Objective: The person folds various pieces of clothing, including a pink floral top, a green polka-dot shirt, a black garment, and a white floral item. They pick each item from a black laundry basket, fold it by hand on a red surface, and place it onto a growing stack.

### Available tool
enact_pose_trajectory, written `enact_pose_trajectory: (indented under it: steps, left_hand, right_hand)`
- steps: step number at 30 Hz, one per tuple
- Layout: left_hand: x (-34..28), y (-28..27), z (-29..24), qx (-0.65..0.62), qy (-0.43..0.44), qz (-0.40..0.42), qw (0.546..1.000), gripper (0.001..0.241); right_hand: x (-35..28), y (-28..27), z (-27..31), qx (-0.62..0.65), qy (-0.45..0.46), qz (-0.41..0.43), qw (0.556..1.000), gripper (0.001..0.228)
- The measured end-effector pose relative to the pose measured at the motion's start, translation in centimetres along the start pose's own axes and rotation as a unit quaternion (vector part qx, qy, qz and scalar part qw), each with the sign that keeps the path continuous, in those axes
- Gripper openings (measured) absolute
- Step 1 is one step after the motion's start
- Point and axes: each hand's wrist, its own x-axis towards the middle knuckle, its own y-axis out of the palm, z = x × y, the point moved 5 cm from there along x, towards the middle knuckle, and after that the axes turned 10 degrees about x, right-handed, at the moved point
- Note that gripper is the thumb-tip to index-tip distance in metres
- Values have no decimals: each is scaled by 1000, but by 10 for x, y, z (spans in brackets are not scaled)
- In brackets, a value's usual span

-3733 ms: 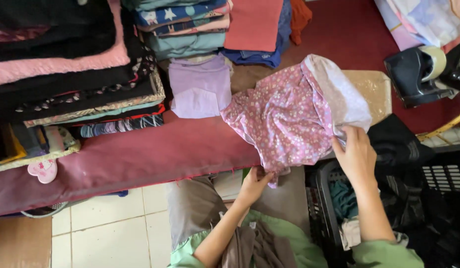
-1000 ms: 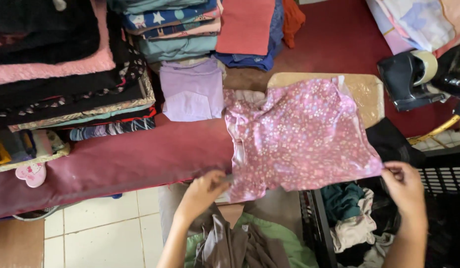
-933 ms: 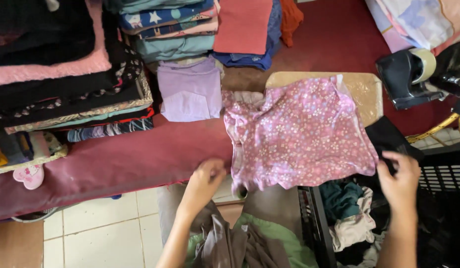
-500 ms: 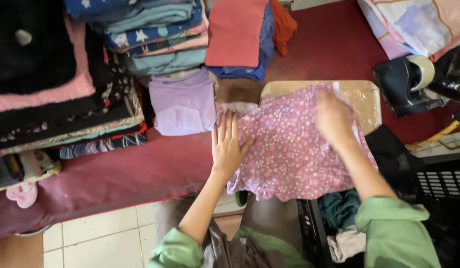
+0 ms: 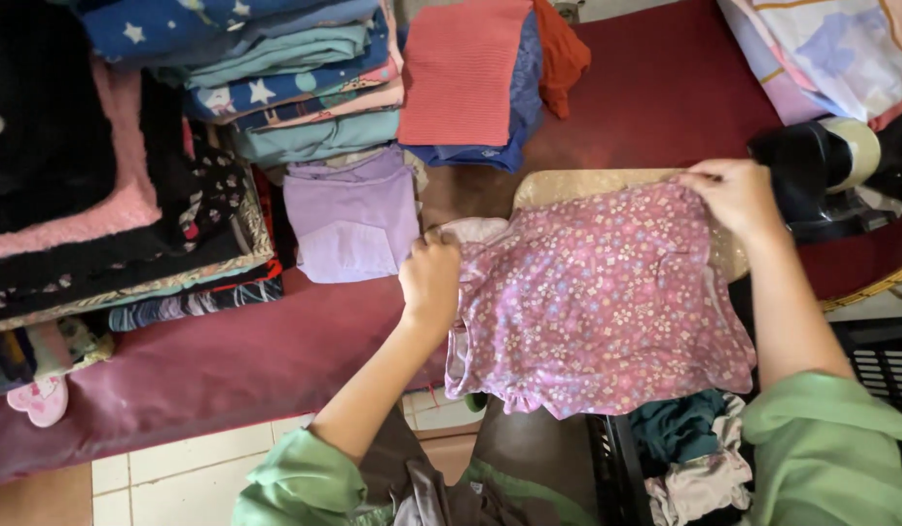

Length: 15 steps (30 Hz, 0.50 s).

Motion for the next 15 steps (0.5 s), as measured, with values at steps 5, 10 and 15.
enact_pose_trajectory:
  steps: [5, 10, 15]
  left_hand:
    - [-2, -72, 20, -11, -36, -78, 996, 8]
    - [9, -75, 50, -216, -26, 25, 976, 26]
    - [47, -143, 95, -542, 2, -135, 829, 14]
  right_hand:
    - [-9, -43, -20, 183, 203, -89, 958, 15]
    - [-20, -76, -60, 377, 283, -73, 879, 17]
    - [-7, -123, -74, 629, 138, -92, 759, 18]
